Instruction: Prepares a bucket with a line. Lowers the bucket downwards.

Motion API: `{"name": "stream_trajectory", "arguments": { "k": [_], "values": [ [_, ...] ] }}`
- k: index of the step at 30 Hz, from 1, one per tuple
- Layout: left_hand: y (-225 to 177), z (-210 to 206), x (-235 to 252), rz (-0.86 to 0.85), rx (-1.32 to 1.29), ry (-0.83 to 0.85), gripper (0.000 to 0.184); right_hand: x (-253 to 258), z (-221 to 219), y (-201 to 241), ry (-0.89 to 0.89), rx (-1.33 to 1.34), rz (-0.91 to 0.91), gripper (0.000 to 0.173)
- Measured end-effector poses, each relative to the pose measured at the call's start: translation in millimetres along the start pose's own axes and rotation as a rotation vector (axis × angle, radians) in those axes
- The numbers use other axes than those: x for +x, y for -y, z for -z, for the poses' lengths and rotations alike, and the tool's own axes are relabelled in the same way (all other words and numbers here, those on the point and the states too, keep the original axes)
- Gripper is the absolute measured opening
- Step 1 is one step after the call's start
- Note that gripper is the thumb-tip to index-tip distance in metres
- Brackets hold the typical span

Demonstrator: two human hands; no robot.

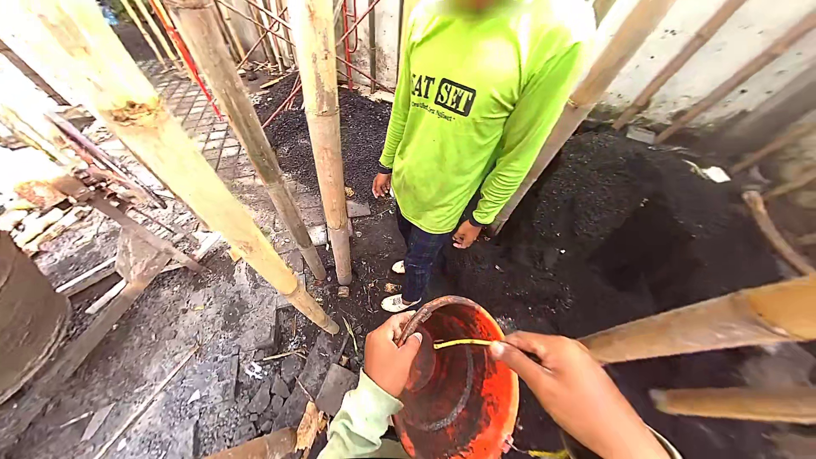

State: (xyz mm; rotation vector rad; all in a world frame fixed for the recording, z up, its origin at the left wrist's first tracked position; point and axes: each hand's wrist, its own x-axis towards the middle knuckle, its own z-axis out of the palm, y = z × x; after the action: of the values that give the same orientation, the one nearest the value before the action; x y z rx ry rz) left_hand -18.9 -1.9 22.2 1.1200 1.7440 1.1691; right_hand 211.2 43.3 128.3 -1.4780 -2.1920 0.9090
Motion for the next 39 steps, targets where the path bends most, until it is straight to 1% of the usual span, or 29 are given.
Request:
{"name": "stream_trajectory", "arguments": {
  "k": [1,3,5,8,13,16,21,26,28,33,35,39],
  "values": [
    [-1.5,-0.1,1.2,0.040,-0.019,0.035,0.040,7.8,-3.9,2.2,0.039,-0.022,-0.024,0.032],
    [-5.1,-1.6,1.1,0.057,-0.071,0.060,0.041,22.4,-5.8,10.2,0.137,-0.052,-0.085,0.032],
    [-8.3,0.8,1.7,0.030,-0.117,0.057,0.042,34.6,-5.7,21.7,0.204,-0.078,-0.146,0.032],
    [-11.0,10.6,8.8,-0.007,-0.159,0.081,0.045,50.9,-3.5,37.4,0.246,-0.125,-0.186,0.032],
    [-17.5,22.2,20.6,0.013,-0.185,0.146,0.047,71.9,5.4,58.0,0.223,-0.188,-0.162,0.028],
    [-19.4,24.3,25.0,0.014,-0.204,0.148,0.047,73.1,17.4,67.2,0.221,-0.213,-0.144,0.028],
    [-21.9,23.9,26.5,0.046,-0.239,0.154,0.045,72.4,25.4,59.8,0.188,-0.225,-0.125,0.028],
    [-34.3,10.7,19.7,-0.005,-0.205,0.154,0.045,74.7,26.8,61.8,0.189,-0.275,-0.152,0.029],
    [-36.7,6.8,16.8,-0.060,-0.113,0.164,0.047,71.3,32.0,67.5,0.182,-0.301,-0.157,0.028],
    [-41.0,-1.8,10.8,-0.214,0.376,0.237,0.050,65.6,37.0,87.3,0.183,-0.412,-0.122,0.023],
    [-51.2,-3.4,12.0,-0.211,0.529,0.261,0.051,65.6,37.3,93.6,0.182,-0.424,-0.127,0.022],
    [-72.5,-8.0,12.0,-0.122,0.762,0.398,0.054,70.3,37.8,92.8,0.192,-0.465,-0.122,0.022]
  ]
}}
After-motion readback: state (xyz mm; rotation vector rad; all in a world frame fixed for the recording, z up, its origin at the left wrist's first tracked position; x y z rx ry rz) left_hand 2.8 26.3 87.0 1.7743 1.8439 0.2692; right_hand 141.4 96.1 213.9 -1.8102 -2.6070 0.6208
